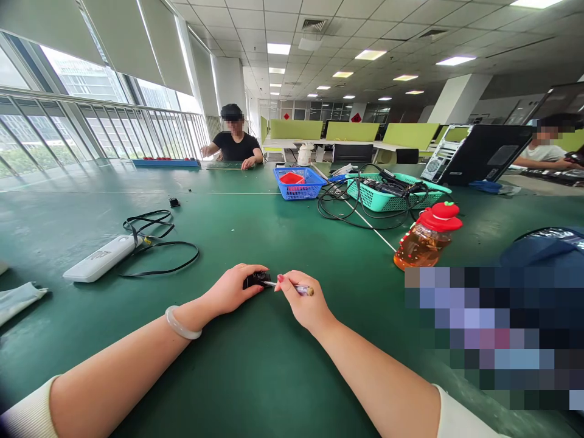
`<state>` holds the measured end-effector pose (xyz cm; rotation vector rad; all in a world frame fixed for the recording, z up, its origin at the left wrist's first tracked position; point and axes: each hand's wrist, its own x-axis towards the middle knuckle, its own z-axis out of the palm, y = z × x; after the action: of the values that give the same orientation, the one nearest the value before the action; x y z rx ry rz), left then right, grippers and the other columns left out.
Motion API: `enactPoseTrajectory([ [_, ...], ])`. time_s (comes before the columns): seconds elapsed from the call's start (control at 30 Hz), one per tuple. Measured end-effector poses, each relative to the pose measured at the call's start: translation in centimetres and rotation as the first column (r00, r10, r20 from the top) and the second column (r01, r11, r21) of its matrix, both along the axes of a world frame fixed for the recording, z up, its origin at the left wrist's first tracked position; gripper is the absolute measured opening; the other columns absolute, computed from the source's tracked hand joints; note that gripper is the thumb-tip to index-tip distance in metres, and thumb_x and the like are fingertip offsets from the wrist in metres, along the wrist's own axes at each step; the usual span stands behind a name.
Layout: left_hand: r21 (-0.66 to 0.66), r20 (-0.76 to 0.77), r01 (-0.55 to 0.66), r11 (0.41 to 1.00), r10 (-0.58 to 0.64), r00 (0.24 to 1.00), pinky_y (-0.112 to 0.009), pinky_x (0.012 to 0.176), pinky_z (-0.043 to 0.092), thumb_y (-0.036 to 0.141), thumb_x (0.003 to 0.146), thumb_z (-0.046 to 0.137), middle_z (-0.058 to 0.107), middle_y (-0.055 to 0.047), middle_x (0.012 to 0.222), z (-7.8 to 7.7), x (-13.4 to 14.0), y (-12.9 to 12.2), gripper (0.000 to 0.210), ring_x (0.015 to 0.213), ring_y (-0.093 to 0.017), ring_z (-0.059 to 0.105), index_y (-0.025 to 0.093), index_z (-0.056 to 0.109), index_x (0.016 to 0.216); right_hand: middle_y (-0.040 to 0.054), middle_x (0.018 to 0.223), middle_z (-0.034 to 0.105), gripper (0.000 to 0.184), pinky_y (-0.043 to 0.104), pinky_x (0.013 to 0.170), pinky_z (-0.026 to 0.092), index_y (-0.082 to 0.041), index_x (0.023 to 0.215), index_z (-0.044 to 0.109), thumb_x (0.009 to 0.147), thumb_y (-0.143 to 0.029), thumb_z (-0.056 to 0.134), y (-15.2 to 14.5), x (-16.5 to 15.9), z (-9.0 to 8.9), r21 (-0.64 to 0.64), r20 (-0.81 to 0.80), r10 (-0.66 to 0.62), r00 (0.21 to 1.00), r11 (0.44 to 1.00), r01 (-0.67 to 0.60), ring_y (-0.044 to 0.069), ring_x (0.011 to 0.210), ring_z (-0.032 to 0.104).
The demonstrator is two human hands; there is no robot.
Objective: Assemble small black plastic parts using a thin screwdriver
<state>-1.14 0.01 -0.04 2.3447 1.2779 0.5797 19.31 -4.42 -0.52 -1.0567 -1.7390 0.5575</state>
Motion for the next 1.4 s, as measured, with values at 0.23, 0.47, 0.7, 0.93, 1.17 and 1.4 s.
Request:
enactPoseTrajectory([
  [0.23,0.002,0.013,0.010,1.000,-0.010,1.000,-0.039,0.098,0.047,0.028,0.084,0.061,0.069,-0.004,0.116,-0.1,0.0,0.1,0.038,0.107,-0.024,0.060,0.024,0.061,0.122,-0.0002,0.061,0.057,0.040,0.029,0.067,0.044,-0.022,0.069,0.063,0.099,-0.040,0.044,-0.4,0.0,-0.1,0.182,0.101,0.030,0.994,0.982,-0.048,0.015,0.064,0.054],
  [0.47,-0.027,0.019,-0.043,0.999,0.043,0.999,-0.039,0.094,0.050,0.023,0.080,0.062,0.069,-0.005,0.111,-0.1,0.1,-0.1,0.043,0.103,-0.023,0.062,0.026,0.059,0.124,-0.0021,0.063,0.052,0.029,0.035,0.085,0.040,-0.021,0.069,0.060,0.096,-0.025,0.049,-0.9,-0.4,0.2,0.486,0.421,-0.032,0.906,0.852,-0.196,0.012,0.061,0.044],
  [0.7,-0.015,0.021,-0.022,1.000,0.022,1.000,-0.039,0.096,0.048,0.025,0.082,0.061,0.068,-0.005,0.112,-0.2,0.0,0.0,0.039,0.106,-0.024,0.061,0.026,0.060,0.121,-0.0023,0.062,0.053,0.028,0.036,0.087,0.039,-0.020,0.067,0.058,0.094,-0.023,0.051,-0.9,-0.3,0.3,0.475,0.429,-0.076,0.900,0.866,-0.154,0.012,0.060,0.045],
  [0.93,-0.006,0.028,-0.002,1.000,0.002,1.000,-0.039,0.095,0.049,0.028,0.083,0.060,0.069,-0.005,0.111,-0.1,0.0,-0.1,0.034,0.104,-0.023,0.061,0.025,0.062,0.117,-0.0011,0.065,0.058,0.023,0.032,0.076,0.042,-0.021,0.074,0.061,0.093,-0.033,0.056,-0.3,0.5,0.3,0.244,0.306,0.060,0.950,0.960,-0.139,0.014,0.064,0.054],
  [1.17,0.006,0.036,0.001,1.000,-0.001,0.999,-0.038,0.094,0.050,0.026,0.082,0.061,0.069,-0.004,0.110,-0.2,-0.2,-0.1,0.034,0.103,-0.023,0.062,0.025,0.062,0.116,-0.0017,0.063,0.056,0.024,0.036,0.081,0.041,-0.022,0.070,0.058,0.092,-0.029,0.053,-1.1,0.2,0.8,0.334,0.344,0.098,0.934,0.917,-0.219,0.013,0.060,0.048],
  [1.4,0.017,0.047,0.005,1.000,-0.006,0.999,-0.037,0.094,0.049,0.020,0.081,0.060,0.069,-0.003,0.111,-0.4,-0.1,0.1,0.036,0.104,-0.022,0.062,0.026,0.061,0.116,-0.0017,0.067,0.056,0.021,0.038,0.092,0.038,-0.021,0.073,0.062,0.092,-0.026,0.054,-1.4,-0.5,0.5,0.413,0.523,0.026,0.852,0.867,-0.280,0.012,0.064,0.049],
])
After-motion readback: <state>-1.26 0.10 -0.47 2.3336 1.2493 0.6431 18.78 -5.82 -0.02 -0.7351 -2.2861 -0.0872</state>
